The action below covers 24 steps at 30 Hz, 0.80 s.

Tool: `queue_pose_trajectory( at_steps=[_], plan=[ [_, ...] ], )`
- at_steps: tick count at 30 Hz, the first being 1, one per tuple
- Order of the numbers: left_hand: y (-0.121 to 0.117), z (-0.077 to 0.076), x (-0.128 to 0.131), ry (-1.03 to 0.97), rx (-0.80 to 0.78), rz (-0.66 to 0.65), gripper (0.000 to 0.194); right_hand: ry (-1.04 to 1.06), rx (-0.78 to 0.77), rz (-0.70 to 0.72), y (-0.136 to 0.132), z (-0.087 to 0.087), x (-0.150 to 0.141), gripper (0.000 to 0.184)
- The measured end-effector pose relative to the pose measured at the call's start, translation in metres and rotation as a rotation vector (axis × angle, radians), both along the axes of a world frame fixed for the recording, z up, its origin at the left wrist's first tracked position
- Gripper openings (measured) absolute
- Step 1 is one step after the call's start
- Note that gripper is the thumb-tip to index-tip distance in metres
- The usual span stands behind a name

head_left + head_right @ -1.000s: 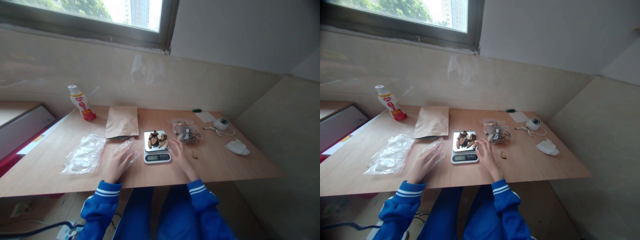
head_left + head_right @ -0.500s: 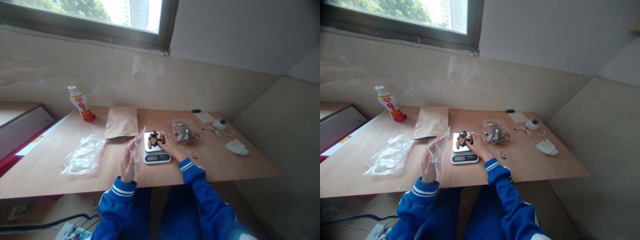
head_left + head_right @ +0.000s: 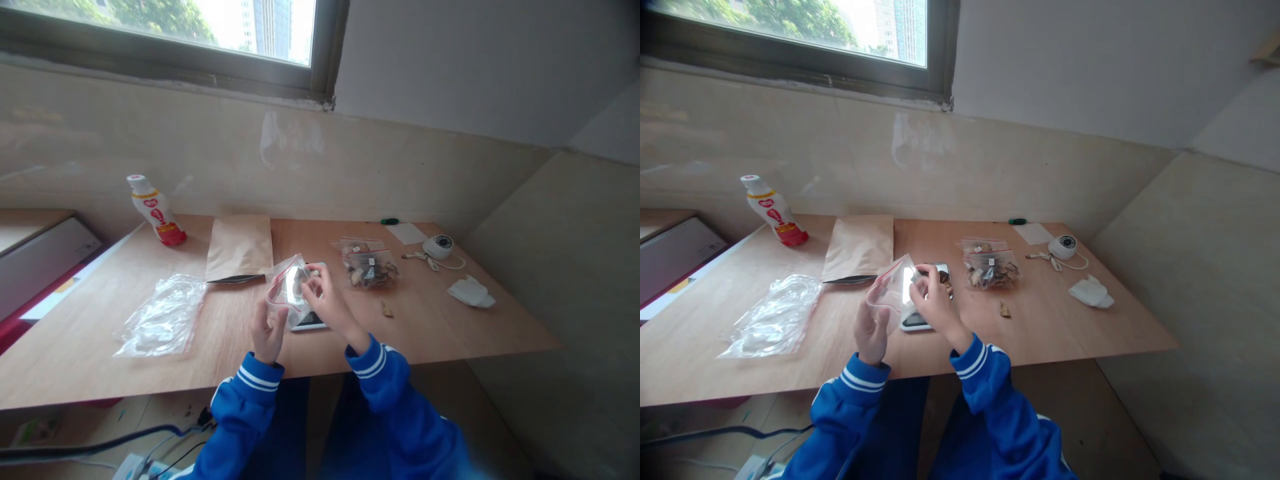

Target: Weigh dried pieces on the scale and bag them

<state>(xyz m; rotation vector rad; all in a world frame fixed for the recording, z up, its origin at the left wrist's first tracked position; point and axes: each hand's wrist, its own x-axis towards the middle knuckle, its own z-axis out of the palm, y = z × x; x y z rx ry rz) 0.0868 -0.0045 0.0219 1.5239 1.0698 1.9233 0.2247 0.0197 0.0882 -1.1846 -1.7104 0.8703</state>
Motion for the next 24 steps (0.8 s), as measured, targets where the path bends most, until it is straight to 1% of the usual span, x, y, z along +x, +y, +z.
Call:
queue_pose_trajectory(
  at_steps=[2, 4, 5, 6, 8, 10, 11, 14, 19, 22, 24],
  plan=[
    [0.008, -0.006, 0.001, -0.039, 0.034, 0.104, 0.046, 0.057, 0.012, 0.009, 0.008, -0.011, 0.015, 0.035],
    [0.015, -0.009, 0.003, -0.081, 0.065, 0.142, 0.047, 0.008, 0.100, -0.035, 0.020, -0.024, 0.036, 0.038],
    [0.019, -0.009, 0.003, -0.093, 0.071, 0.142, 0.049, -0.070, 0.148, -0.057, 0.025, -0.031, 0.046, 0.042],
    [0.022, -0.008, 0.004, -0.100, 0.068, 0.139, 0.050, -0.167, 0.176, -0.051, 0.030, -0.036, 0.055, 0.047],
    [0.025, -0.007, 0.005, -0.108, 0.046, 0.128, 0.054, -0.348, 0.184, 0.018, 0.038, -0.046, 0.067, 0.057],
    [0.026, -0.007, 0.007, -0.110, 0.030, 0.113, 0.056, -0.447, 0.167, 0.093, 0.042, -0.052, 0.070, 0.058],
    [0.025, -0.009, 0.007, -0.107, 0.030, 0.102, 0.056, -0.474, 0.171, 0.099, 0.043, -0.054, 0.069, 0.056],
    [0.022, -0.014, 0.007, -0.060, 0.058, 0.076, 0.053, -0.530, 0.217, 0.058, 0.045, -0.056, 0.063, 0.042],
    [0.020, -0.024, 0.005, 0.036, 0.136, 0.021, 0.055, -0.570, 0.266, 0.000, 0.046, -0.059, 0.058, 0.019],
    [0.020, -0.028, 0.004, 0.076, 0.142, 0.038, 0.056, -0.548, 0.279, -0.030, 0.048, -0.061, 0.060, 0.014],
    [0.020, -0.031, 0.003, 0.070, 0.130, 0.046, 0.056, -0.479, 0.299, -0.067, 0.048, -0.055, 0.057, 0.011]
  ],
)
